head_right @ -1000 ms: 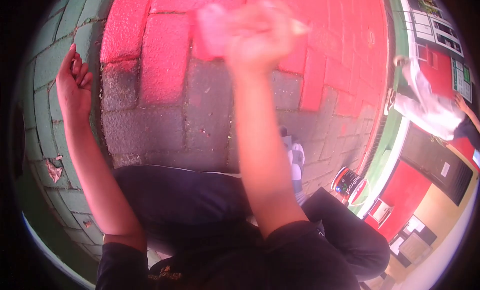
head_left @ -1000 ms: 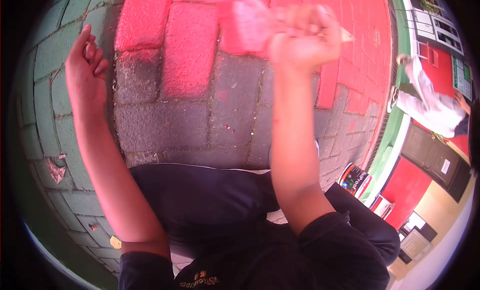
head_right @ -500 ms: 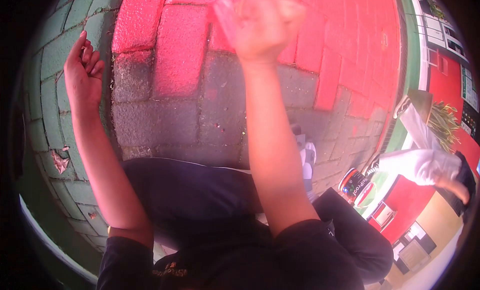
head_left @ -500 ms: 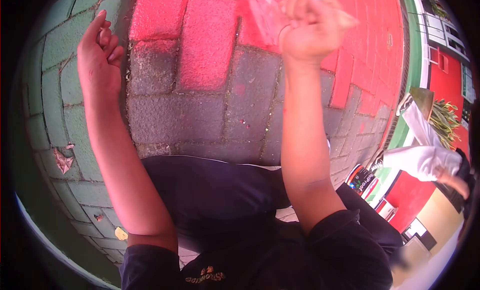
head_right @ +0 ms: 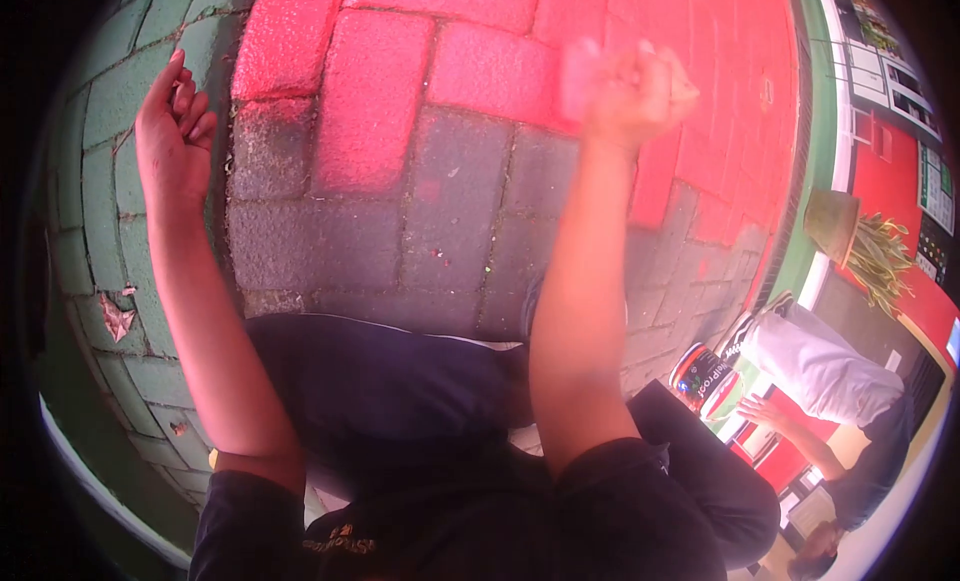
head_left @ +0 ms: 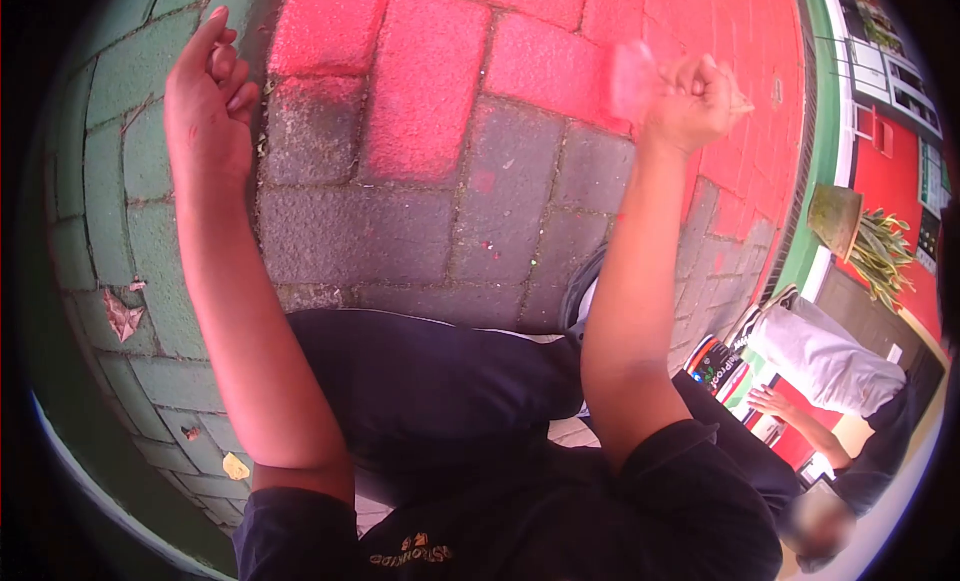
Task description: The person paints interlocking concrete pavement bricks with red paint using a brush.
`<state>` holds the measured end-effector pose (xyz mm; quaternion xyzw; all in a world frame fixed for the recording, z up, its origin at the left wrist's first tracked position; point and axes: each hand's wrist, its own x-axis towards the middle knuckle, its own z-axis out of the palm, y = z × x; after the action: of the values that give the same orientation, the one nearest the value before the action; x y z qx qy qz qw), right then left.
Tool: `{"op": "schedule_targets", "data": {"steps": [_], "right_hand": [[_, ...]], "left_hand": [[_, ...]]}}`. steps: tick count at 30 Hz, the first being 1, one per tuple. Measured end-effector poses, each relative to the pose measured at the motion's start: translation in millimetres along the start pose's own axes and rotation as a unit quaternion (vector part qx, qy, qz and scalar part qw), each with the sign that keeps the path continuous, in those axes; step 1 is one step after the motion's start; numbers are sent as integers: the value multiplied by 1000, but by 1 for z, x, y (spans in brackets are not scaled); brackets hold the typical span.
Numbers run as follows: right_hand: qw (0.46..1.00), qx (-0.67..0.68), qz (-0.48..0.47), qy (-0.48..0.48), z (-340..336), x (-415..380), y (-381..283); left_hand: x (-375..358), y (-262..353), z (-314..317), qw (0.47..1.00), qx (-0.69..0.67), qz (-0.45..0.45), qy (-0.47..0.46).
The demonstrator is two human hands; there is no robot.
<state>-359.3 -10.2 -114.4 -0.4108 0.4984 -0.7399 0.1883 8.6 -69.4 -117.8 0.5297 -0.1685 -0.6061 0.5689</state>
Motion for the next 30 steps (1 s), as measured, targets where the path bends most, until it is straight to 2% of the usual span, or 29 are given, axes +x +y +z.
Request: {"op": "schedule_targets", "data": {"steps": [1,2,3,4,6,7,9,10,12,13,15,16,17,18,19,21,22,23,24,25,26,27,28,30], "right_hand": [[1000,-4,0,2,14,-4,-4],[988,128,67,61,32,-4,-13],[950,256,132,118,38,-3,-20],[951,253,131,119,31,-2,-15],[978,174,59,95,10,4,5],[978,178,59,93,1,7,4],[998,-23,-52,42,-19,13,-4],[998,-21,-48,41,-25,14,-4],[986,-124,-110,8,-39,18,-3],[986,-125,-111,9,-29,12,-1],[939,-290,-185,-5,9,-11,6],[939,-291,-184,-1,23,-13,2],[997,-40,-59,-10,38,-13,-5],[974,216,71,-18,45,-14,-9],[974,215,73,-15,39,-13,-9],[991,132,1,-17,21,-1,-7],[991,134,0,-21,3,5,-1],[946,-187,-262,-38,-22,12,8],[737,-474,-481,-46,-39,21,12],[738,-468,-484,-48,-45,31,7],[901,-320,-292,-29,-52,35,-3],[986,-149,-74,-3,-58,35,-8],[986,-147,-76,-1,-52,32,-5],[919,-317,-228,54,-24,16,14]], "left_hand": [[-1,1,2,1000,-4,-2,10],[-2,0,2,1000,-8,-5,21],[-1,0,2,1000,-12,-2,21],[-2,-2,1,1000,-13,-5,19],[-1,0,-1,999,-7,-5,31],[-1,1,-1,999,-8,-1,33],[-3,1,-2,1000,-8,3,24],[-3,1,-4,1000,-6,3,28],[-2,-1,-4,1000,9,11,11],[-2,-2,-3,1000,9,11,10],[-1,-2,1,1000,14,5,19],[1,-2,1,1000,17,5,15],[2,-3,-1,1000,14,3,11],[2,-4,-2,1000,12,1,7],[2,-5,-3,1000,14,-1,7],[2,-2,-4,1000,14,8,20],[2,-1,-5,1000,11,10,22],[0,0,-5,1000,9,10,21],[-1,1,-5,1000,5,11,20],[-1,2,-4,1000,1,16,24],[-3,2,-3,1000,-2,12,22],[-4,1,-1,1000,-3,6,15],[-3,1,0,1000,-3,8,13],[-2,1,0,1000,-6,1,20]]}}
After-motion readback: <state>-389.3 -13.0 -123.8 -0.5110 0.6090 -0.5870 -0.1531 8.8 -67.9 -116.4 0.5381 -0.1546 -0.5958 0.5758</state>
